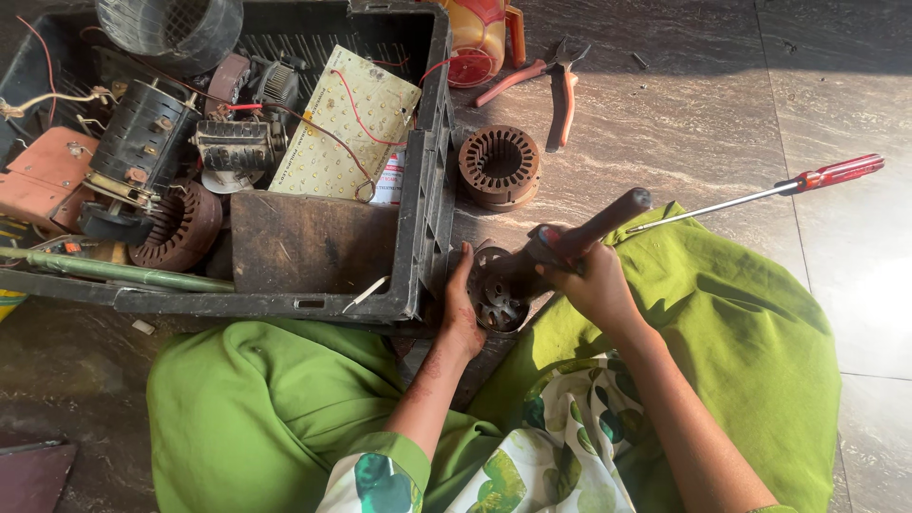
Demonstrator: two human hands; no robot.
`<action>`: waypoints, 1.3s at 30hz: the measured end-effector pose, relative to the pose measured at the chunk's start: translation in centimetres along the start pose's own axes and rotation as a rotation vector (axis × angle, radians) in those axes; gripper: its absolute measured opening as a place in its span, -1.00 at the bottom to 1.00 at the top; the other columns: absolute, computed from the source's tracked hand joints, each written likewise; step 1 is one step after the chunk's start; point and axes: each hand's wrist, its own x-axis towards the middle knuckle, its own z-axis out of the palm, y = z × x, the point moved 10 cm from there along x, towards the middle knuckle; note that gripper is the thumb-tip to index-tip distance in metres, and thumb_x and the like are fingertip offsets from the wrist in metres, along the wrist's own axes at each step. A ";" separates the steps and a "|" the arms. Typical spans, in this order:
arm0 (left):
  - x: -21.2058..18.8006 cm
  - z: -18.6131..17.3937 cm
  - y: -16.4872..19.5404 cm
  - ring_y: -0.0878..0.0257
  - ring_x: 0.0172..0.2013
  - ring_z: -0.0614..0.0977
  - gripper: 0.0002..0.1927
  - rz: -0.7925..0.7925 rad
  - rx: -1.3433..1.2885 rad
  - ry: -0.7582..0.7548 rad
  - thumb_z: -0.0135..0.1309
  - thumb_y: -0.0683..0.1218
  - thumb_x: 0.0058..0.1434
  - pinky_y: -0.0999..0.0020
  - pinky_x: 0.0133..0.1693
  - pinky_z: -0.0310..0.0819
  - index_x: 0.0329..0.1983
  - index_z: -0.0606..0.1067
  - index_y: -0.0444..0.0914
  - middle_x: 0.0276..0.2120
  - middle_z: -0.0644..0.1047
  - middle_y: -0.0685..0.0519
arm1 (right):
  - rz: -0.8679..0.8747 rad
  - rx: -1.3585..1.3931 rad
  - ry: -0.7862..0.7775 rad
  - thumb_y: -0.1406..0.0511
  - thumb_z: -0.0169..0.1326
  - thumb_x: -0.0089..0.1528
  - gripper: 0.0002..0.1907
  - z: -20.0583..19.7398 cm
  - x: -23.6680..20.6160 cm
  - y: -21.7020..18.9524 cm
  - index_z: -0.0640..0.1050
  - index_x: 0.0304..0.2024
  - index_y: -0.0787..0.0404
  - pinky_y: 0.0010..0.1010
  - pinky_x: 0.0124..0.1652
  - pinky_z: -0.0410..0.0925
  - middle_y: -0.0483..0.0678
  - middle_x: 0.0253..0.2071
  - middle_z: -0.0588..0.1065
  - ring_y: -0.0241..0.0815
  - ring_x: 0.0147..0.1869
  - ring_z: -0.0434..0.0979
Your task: The person sits on the floor and cleans various electrical motor components from a crate using a brush. They pick up a cylindrical stator, brush it, and place it back. They then pick up a rectangular copper-wound part and brush it before returning it to the crate. Finally, they pick up a circular metal part and brush it.
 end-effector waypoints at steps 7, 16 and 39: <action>-0.9 1.5 1.0 0.13 0.06 0.63 -0.33 0.069 -0.046 -0.138 -0.11 0.40 0.23 0.14 0.07 0.55 0.25 0.40 -0.06 0.08 0.58 -0.02 | 0.054 0.098 -0.331 0.33 0.37 0.03 -0.45 3.4 -2.8 -0.6 0.60 0.10 0.25 -0.35 0.08 0.39 -0.07 -0.08 0.64 -0.27 0.06 0.59; 0.8 0.9 -0.2 0.12 0.14 0.59 -0.24 0.109 0.091 -0.163 -0.11 0.40 0.36 0.18 0.14 0.47 0.38 0.41 -0.22 0.17 0.53 -0.13 | 0.002 0.442 0.069 0.32 0.36 0.15 -0.48 1.6 -1.4 0.5 0.51 0.12 0.32 -0.43 0.04 0.41 -0.07 -0.03 0.57 -0.33 0.05 0.54; -0.5 1.9 1.9 0.27 0.26 0.42 -0.25 0.250 0.199 -0.148 -0.18 0.38 0.34 0.14 0.24 0.31 0.53 0.24 0.01 0.31 0.33 0.20 | 0.147 0.646 0.107 0.45 0.27 0.15 -0.41 0.2 -1.0 1.8 0.34 0.19 0.36 -0.28 0.17 0.41 0.05 0.07 0.50 -0.11 0.19 0.53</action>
